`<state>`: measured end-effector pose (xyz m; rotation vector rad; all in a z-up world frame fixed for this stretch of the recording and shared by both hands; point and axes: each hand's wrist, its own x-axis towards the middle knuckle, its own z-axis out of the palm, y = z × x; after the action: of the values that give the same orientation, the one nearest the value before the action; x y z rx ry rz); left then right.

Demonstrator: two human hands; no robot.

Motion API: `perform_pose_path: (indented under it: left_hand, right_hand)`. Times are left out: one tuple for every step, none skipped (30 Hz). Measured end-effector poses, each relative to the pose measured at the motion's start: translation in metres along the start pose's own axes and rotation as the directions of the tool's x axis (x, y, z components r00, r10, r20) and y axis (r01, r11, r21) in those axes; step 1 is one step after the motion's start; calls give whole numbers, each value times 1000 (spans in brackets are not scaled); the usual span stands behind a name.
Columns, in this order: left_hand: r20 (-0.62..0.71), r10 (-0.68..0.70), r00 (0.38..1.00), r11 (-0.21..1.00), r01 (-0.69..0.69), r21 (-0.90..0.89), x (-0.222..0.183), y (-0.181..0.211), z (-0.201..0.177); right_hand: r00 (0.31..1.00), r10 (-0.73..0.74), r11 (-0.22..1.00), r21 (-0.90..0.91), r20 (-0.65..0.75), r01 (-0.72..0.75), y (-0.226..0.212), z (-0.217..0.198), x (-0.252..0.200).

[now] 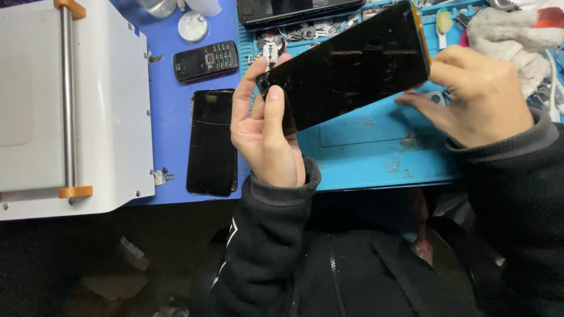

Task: Removing adhesive tape and cleaning a damaged smartphone screen at a repair station.

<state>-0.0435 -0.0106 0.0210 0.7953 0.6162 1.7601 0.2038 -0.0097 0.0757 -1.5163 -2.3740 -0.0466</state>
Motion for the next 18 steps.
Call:
perform_pose_path:
  left_hand:
    - [2,-1,1000,1000,1,-2,1,-1,-1]
    - [1,-30,1000,998,30,-48,1,-2,-1]
    - [6,-59,998,994,60,-94,2,-3,-1]
    - [12,-61,998,993,62,-97,3,0,-2]
    - [-11,-104,994,976,100,-194,4,3,-3]
    - [-30,-150,988,947,135,-291,5,6,-4]
    - [-29,-147,989,948,132,-288,5,10,-6]
    - [-38,-127,991,942,109,-317,4,14,-9]
    - [-48,-109,993,934,85,-348,4,18,-11]
    - [-48,-106,993,934,83,-347,2,21,-9]
    - [-50,-108,993,927,82,-366,1,25,-7]
    - [-53,-109,993,919,81,-385,0,29,-6]
    - [-51,-108,993,919,80,-386,-1,27,-6]
    - [-55,-117,992,907,84,-412,-2,25,-6]
    - [-61,-124,990,896,85,-436,-3,23,-6]
    - [-62,-119,991,896,80,-436,-4,23,-5]
    - [-58,-122,991,912,89,-400,-5,22,-4]
    - [-54,-125,991,927,97,-363,-5,22,-3]
  right_hand:
    - [1000,1,1000,-2,-1,-1,3,7,-2]
    - [994,-81,997,-26,-73,79,7,13,-5]
    - [976,-161,986,-57,-144,155,11,20,-8]
    - [977,-158,987,-61,-146,150,8,18,-6]
    - [968,-144,988,31,-207,154,4,16,-4]
    - [956,-125,979,123,-266,162,0,15,-1]
    - [955,-126,979,125,-269,164,1,13,1]
    - [948,-119,973,157,-294,170,2,12,3]
    - [942,-111,966,188,-317,178,4,10,4]
    - [941,-113,966,188,-319,179,1,6,11]
    - [943,-146,971,137,-300,194,-2,1,18]
    - [943,-179,974,87,-280,210,-5,-4,24]
    - [943,-180,974,85,-281,211,-4,4,26]
    - [943,-207,959,138,-260,249,-3,12,28]
    - [941,-239,938,192,-240,288,-3,21,31]
    - [939,-244,937,191,-242,292,-3,26,30]
    - [961,-205,937,247,-186,248,-3,32,29]
    - [977,-169,933,300,-127,200,-4,37,29]
